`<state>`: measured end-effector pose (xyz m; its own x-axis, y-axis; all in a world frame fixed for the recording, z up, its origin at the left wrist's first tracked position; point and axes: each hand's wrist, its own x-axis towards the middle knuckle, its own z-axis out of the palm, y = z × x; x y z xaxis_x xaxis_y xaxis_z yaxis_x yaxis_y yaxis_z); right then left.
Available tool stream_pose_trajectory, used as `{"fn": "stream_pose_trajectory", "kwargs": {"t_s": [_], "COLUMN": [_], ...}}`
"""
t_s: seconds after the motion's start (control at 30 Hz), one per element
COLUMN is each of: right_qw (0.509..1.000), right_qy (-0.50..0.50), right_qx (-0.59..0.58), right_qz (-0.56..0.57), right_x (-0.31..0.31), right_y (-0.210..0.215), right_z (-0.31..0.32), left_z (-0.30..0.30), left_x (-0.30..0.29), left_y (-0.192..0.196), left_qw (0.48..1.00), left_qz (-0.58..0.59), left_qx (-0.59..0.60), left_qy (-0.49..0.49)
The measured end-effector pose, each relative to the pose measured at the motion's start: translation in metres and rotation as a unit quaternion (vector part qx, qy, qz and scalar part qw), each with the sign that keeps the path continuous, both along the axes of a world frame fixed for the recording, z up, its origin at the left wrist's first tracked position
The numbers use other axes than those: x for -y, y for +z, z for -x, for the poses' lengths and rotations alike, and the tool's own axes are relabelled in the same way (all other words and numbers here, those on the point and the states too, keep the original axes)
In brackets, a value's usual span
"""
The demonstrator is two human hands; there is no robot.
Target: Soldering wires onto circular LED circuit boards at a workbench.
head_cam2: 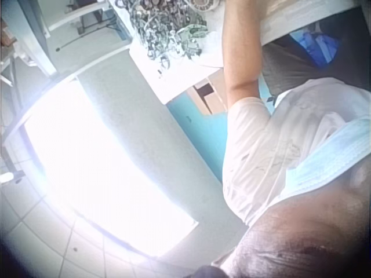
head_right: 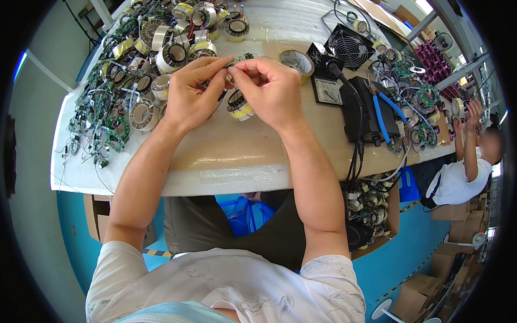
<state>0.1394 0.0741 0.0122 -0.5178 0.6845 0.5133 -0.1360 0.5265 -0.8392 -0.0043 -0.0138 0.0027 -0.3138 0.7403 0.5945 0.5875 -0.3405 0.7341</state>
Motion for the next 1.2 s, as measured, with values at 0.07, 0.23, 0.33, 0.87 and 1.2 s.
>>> {"fn": "stream_pose_trajectory", "kwargs": {"t_s": [0.07,0.23,0.33,0.87,1.2], "right_qw": [1.000,0.999,0.997,0.985,0.983], "right_qy": [0.010,0.030,0.058,-0.123,-0.141], "right_qx": [0.002,0.019,-0.014,-0.049,-0.048], "right_qz": [-0.008,0.003,0.056,-0.113,-0.112], "right_x": [-0.002,-0.004,-0.005,-0.003,-0.001], "right_y": [-0.002,-0.003,-0.002,-0.010,-0.013], "right_z": [-0.001,-0.003,-0.005,0.011,0.011], "left_z": [0.001,-0.003,-0.005,-0.002,-0.003], "left_x": [-0.001,0.000,-0.001,0.000,-0.003], "left_y": [0.001,0.006,0.006,0.007,0.000], "left_qw": [1.000,0.983,0.985,0.978,0.982], "left_qz": [0.015,0.072,0.062,0.086,0.039], "left_qx": [0.013,0.165,0.158,0.189,0.181], "left_qy": [-0.004,-0.023,0.019,0.027,0.026]}}
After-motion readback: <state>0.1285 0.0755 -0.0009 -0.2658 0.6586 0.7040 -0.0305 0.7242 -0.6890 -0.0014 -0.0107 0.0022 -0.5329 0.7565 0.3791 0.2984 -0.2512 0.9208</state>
